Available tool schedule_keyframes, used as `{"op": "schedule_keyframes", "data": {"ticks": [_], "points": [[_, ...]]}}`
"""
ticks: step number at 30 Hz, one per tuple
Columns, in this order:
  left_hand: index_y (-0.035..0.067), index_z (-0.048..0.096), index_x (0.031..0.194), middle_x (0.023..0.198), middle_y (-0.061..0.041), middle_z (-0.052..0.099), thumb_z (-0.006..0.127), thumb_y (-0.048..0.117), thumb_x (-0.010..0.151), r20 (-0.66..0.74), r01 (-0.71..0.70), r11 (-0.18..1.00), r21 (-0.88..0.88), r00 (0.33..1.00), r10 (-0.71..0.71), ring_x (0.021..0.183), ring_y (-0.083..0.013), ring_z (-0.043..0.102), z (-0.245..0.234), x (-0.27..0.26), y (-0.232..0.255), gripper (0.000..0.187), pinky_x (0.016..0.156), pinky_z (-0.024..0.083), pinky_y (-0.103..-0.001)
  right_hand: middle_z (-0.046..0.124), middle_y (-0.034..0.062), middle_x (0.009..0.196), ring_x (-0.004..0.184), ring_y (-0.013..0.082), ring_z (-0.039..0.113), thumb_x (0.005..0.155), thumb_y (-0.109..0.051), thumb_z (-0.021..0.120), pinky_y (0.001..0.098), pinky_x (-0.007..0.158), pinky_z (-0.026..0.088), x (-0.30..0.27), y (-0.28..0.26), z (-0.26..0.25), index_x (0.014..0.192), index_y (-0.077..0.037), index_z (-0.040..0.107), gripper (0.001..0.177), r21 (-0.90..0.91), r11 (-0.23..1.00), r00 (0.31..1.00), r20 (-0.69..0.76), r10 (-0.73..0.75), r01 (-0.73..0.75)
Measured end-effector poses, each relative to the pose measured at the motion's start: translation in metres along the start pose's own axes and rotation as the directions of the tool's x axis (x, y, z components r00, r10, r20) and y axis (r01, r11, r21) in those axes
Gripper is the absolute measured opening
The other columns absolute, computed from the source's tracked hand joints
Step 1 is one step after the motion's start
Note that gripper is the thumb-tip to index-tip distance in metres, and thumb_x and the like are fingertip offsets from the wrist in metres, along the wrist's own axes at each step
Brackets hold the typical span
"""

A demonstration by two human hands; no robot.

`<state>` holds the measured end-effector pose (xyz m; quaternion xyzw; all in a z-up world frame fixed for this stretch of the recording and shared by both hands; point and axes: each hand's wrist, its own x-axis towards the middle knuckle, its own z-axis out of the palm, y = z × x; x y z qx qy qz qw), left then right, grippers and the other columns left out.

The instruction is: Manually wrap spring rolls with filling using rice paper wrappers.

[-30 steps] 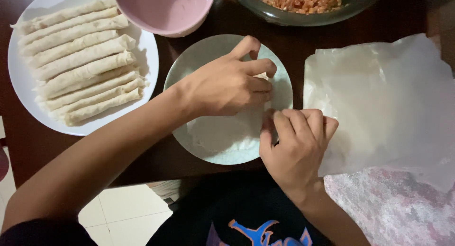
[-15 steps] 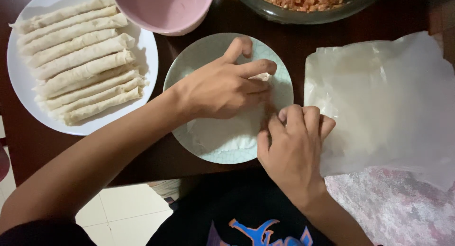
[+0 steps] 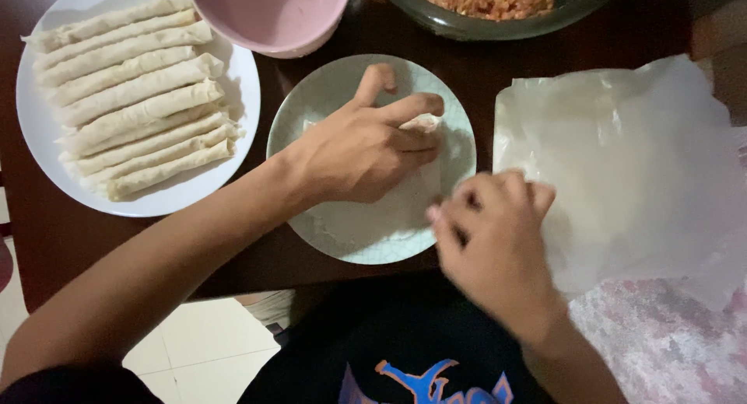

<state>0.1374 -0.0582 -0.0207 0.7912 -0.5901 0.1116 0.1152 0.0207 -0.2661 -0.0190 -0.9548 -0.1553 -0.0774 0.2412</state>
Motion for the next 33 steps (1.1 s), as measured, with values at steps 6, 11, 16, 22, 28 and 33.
{"op": "schedule_keyframes", "data": {"ticks": [6, 11, 16, 22, 28, 33], "points": [[0.010, 0.081, 0.108, 0.115, 0.002, 0.076, 0.078, 0.012, 0.087, -0.140, 0.181, 0.966, -0.183, 0.968, -0.208, 0.123, -0.0203, 0.059, -0.016, -0.027, 0.014, 0.021, 0.104, 0.036, -0.049, 0.065, 0.0005, 0.102, 0.103, 0.0246, 0.053, 0.100, -0.017, 0.077, 0.0449, 0.096, 0.030, 0.035, 0.033, 0.002, 0.118, -0.014, 0.080, 0.019, -0.041, 0.996, 0.989, -0.119, -0.088, 0.084], [0.007, 0.080, 0.111, 0.117, -0.006, 0.077, 0.074, -0.002, 0.084, -0.102, 0.540, 0.820, -0.191, 0.820, -0.564, 0.114, -0.0241, 0.065, -0.041, -0.065, 0.030, 0.029, 0.098, 0.045, -0.042, 0.064, -0.0018, 0.100, 0.100, 0.0228, 0.052, 0.102, -0.016, 0.078, 0.0433, 0.095, 0.031, 0.053, 0.039, 0.013, 0.114, -0.015, 0.081, 0.012, -0.040, 0.983, 0.978, -0.101, -0.183, 0.180], [0.005, 0.080, 0.114, 0.116, -0.006, 0.076, 0.072, -0.004, 0.084, -0.156, 0.715, 0.695, -0.071, 0.680, -0.716, 0.110, -0.0262, 0.065, -0.044, -0.083, 0.038, 0.032, 0.096, 0.049, -0.041, 0.059, -0.0003, 0.092, 0.095, 0.0237, 0.051, 0.100, -0.020, 0.079, 0.0453, 0.093, 0.030, 0.063, 0.035, 0.012, 0.102, -0.016, 0.083, 0.006, -0.095, 0.968, 0.971, -0.036, -0.237, 0.232], [0.011, 0.082, 0.105, 0.114, -0.002, 0.078, 0.077, 0.006, 0.081, -0.146, 0.694, 0.720, -0.034, 0.709, -0.690, 0.111, -0.0287, 0.060, -0.025, -0.081, 0.020, 0.025, 0.097, 0.047, -0.040, 0.068, -0.0005, 0.097, 0.096, 0.0229, 0.054, 0.092, -0.022, 0.082, 0.0446, 0.091, 0.031, 0.081, 0.053, 0.012, 0.101, -0.016, 0.084, 0.011, -0.024, 0.943, 0.943, 0.041, -0.331, 0.332], [0.017, 0.084, 0.098, 0.100, 0.002, 0.078, 0.075, 0.014, 0.083, -0.096, 0.664, 0.748, 0.011, 0.745, -0.660, 0.104, -0.0258, 0.060, -0.031, -0.074, 0.013, 0.018, 0.093, 0.042, -0.040, 0.075, -0.0008, 0.101, 0.096, 0.0191, 0.058, 0.089, -0.025, 0.082, 0.0368, 0.093, 0.036, 0.102, 0.062, 0.009, 0.100, -0.017, 0.083, 0.013, 0.134, 0.927, 0.912, 0.178, -0.370, 0.350], [0.019, 0.084, 0.101, 0.091, 0.001, 0.074, 0.075, 0.019, 0.086, 0.032, 0.698, 0.715, -0.045, 0.716, -0.697, 0.093, -0.0270, 0.058, -0.036, -0.067, 0.006, 0.016, 0.083, 0.041, -0.042, 0.075, 0.0000, 0.097, 0.094, 0.0214, 0.057, 0.087, -0.026, 0.081, 0.0411, 0.090, 0.036, 0.111, 0.059, 0.011, 0.102, -0.014, 0.083, 0.019, 0.152, 0.944, 0.910, 0.259, -0.323, 0.292]]}}
